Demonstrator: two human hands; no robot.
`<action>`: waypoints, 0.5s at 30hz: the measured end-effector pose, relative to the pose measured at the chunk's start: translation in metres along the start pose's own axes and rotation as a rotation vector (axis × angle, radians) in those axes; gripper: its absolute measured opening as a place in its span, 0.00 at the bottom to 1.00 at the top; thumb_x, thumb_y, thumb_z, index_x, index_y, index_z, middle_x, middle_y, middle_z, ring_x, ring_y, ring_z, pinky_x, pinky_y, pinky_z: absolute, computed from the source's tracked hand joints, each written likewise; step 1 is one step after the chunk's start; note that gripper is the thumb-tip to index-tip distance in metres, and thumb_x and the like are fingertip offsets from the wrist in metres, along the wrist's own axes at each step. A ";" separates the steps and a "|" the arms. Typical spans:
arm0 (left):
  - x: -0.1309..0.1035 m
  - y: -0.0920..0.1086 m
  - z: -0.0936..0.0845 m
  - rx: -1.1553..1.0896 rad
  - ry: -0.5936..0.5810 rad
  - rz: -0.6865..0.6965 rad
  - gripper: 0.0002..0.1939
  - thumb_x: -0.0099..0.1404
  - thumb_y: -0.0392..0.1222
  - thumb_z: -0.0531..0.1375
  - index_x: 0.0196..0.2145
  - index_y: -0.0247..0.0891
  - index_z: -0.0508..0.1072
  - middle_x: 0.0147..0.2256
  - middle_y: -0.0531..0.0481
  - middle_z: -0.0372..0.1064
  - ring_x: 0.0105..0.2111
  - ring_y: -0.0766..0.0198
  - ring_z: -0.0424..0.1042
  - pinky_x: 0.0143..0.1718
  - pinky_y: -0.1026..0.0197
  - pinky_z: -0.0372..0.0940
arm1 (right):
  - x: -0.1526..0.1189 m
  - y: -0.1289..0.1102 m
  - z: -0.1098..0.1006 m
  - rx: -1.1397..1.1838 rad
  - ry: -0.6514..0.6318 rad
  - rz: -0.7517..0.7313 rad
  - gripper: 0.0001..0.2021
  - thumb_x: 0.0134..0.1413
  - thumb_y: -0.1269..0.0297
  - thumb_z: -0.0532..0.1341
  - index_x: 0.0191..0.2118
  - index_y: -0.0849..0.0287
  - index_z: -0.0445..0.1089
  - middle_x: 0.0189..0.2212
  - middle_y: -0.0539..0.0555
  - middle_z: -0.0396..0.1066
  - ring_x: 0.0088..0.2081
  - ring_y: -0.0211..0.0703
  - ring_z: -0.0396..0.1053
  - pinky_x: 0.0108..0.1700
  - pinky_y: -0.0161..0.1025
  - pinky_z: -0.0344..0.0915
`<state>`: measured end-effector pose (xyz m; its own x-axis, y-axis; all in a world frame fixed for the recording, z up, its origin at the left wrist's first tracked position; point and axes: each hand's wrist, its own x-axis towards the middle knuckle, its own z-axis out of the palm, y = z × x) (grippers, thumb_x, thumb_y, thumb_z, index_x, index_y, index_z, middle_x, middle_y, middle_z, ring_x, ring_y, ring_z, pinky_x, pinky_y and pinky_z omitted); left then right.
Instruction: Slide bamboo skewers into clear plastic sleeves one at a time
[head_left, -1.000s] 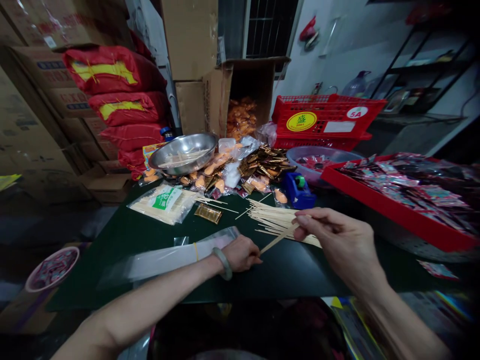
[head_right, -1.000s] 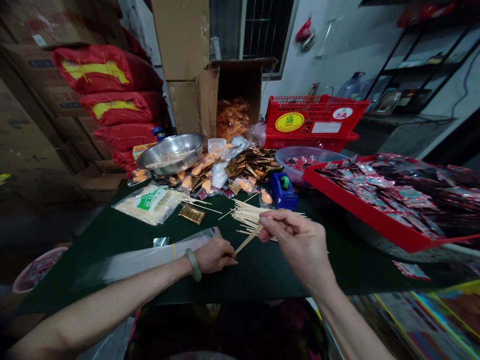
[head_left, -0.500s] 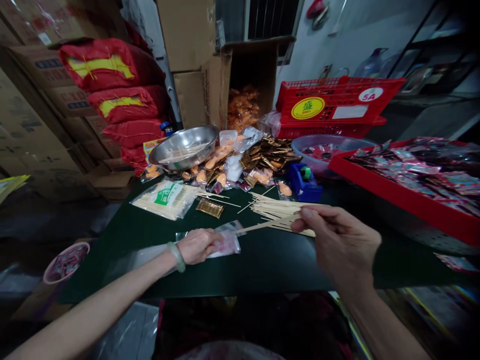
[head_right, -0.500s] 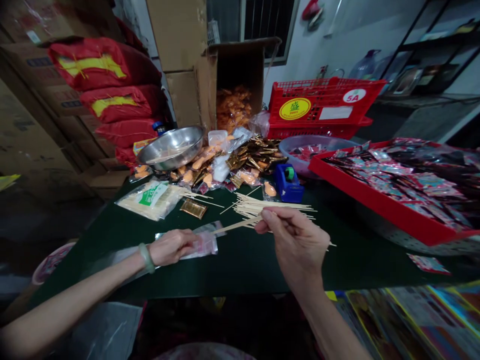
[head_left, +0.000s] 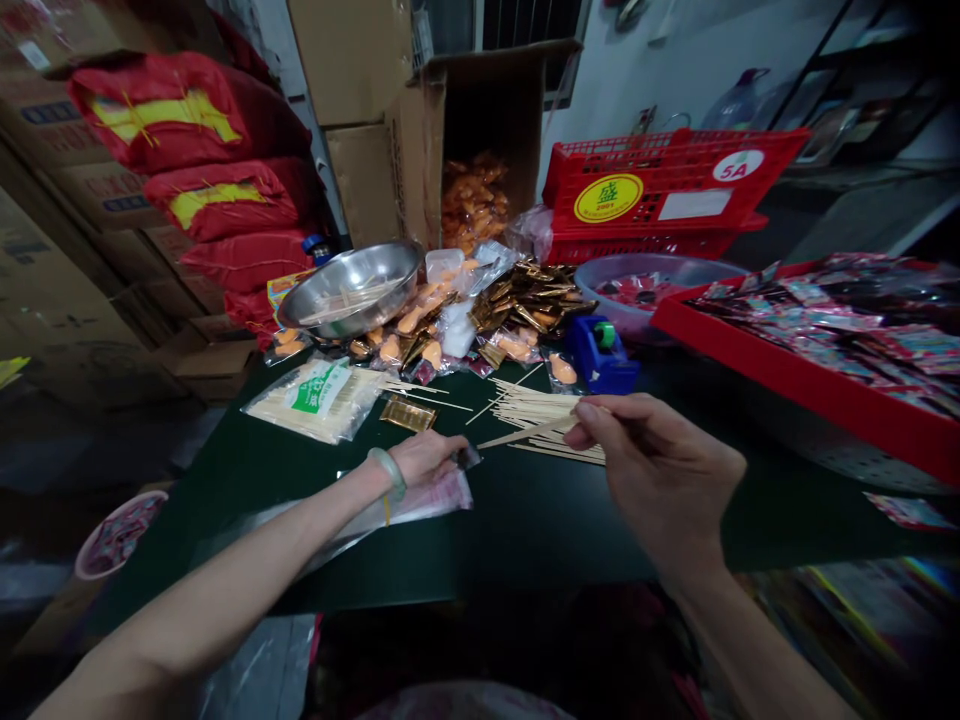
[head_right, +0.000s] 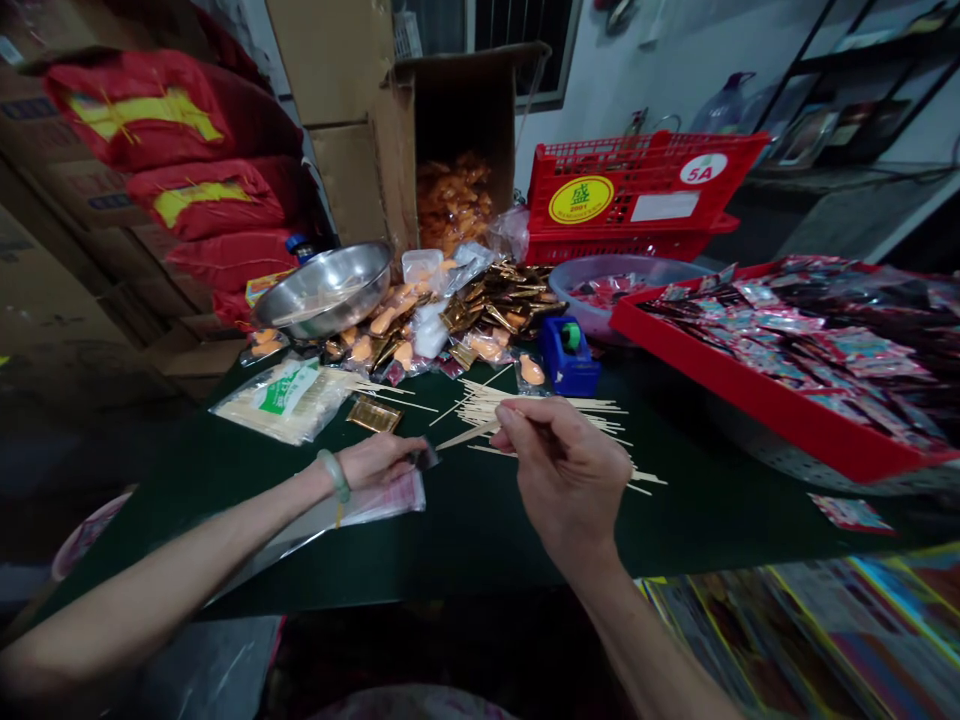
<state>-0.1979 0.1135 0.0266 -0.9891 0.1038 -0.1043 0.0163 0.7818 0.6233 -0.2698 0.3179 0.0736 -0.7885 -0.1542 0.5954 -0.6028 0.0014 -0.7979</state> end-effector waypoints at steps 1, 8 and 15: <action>0.001 -0.001 -0.001 -0.001 -0.015 0.004 0.11 0.56 0.33 0.54 0.38 0.36 0.70 0.22 0.53 0.65 0.22 0.68 0.63 0.26 0.68 0.56 | 0.000 -0.001 0.000 0.000 0.001 -0.004 0.01 0.48 0.68 0.61 0.28 0.58 0.69 0.20 0.47 0.68 0.20 0.34 0.67 0.23 0.32 0.64; 0.003 -0.002 0.001 0.174 -0.016 -0.009 0.07 0.56 0.32 0.52 0.31 0.33 0.69 0.20 0.53 0.61 0.19 0.70 0.58 0.22 0.67 0.51 | -0.004 0.010 0.003 0.026 -0.092 0.010 0.02 0.49 0.68 0.60 0.28 0.58 0.69 0.20 0.47 0.67 0.20 0.33 0.66 0.23 0.31 0.64; 0.007 -0.005 0.000 0.221 -0.037 0.037 0.05 0.57 0.33 0.53 0.25 0.34 0.66 0.20 0.54 0.58 0.19 0.70 0.55 0.22 0.67 0.50 | -0.003 0.009 0.003 0.000 -0.064 0.009 0.03 0.48 0.67 0.60 0.27 0.57 0.69 0.20 0.47 0.68 0.20 0.33 0.66 0.23 0.32 0.65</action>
<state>-0.2051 0.1106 0.0227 -0.9813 0.1543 -0.1150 0.0885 0.8925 0.4423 -0.2728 0.3154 0.0642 -0.7844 -0.2170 0.5811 -0.5959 0.0034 -0.8031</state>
